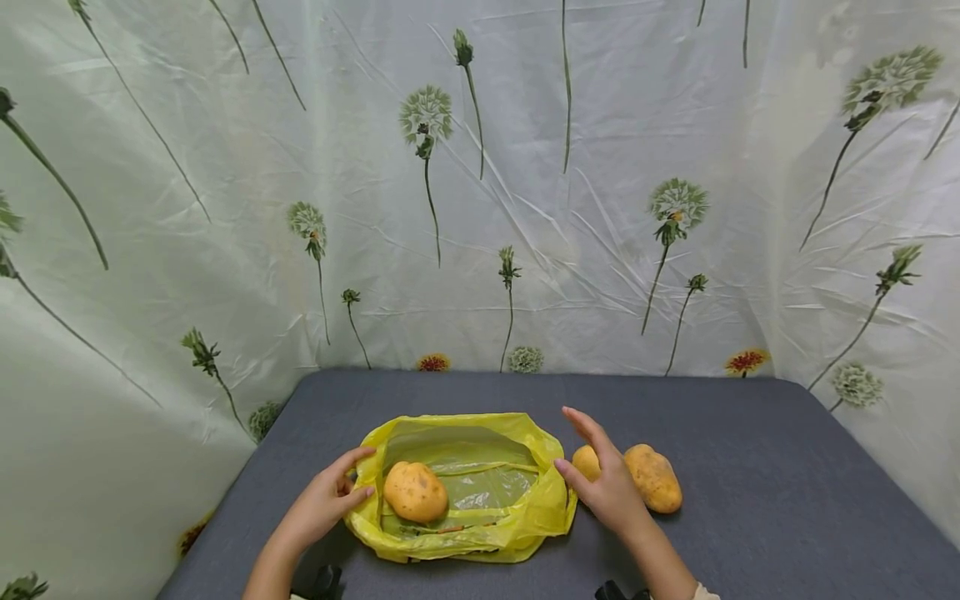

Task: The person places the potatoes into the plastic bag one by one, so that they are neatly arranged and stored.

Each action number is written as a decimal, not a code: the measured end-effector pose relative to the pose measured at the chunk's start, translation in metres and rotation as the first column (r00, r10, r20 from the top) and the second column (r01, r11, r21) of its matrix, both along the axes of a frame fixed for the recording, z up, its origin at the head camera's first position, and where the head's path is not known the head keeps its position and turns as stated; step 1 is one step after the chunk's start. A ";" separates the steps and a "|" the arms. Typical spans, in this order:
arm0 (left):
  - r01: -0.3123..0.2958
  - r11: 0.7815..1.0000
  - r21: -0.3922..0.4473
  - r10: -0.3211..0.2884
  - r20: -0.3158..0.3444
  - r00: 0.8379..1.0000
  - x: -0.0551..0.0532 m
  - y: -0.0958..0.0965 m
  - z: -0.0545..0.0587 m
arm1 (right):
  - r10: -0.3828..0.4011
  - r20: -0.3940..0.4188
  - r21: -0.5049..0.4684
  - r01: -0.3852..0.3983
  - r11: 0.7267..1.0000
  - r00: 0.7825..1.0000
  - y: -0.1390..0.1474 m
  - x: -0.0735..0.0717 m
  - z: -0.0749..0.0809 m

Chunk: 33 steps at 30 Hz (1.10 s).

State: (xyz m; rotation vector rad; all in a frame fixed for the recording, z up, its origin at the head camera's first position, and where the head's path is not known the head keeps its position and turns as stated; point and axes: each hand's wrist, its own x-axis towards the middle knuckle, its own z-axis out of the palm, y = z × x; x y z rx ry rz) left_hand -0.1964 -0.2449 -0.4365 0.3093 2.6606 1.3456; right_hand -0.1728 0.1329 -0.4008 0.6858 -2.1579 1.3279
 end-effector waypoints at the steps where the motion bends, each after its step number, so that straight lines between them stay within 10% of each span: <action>1: -0.001 1.000 -0.001 0.001 -0.001 1.000 0.000 0.000 0.000 | -0.008 0.003 0.001 0.008 1.000 1.000 0.002 0.000 -0.001; 33: 0.002 1.000 0.002 -0.002 -0.009 1.000 0.000 -0.001 -0.001 | -0.236 0.075 0.084 0.230 0.970 0.969 0.095 -0.006 -0.056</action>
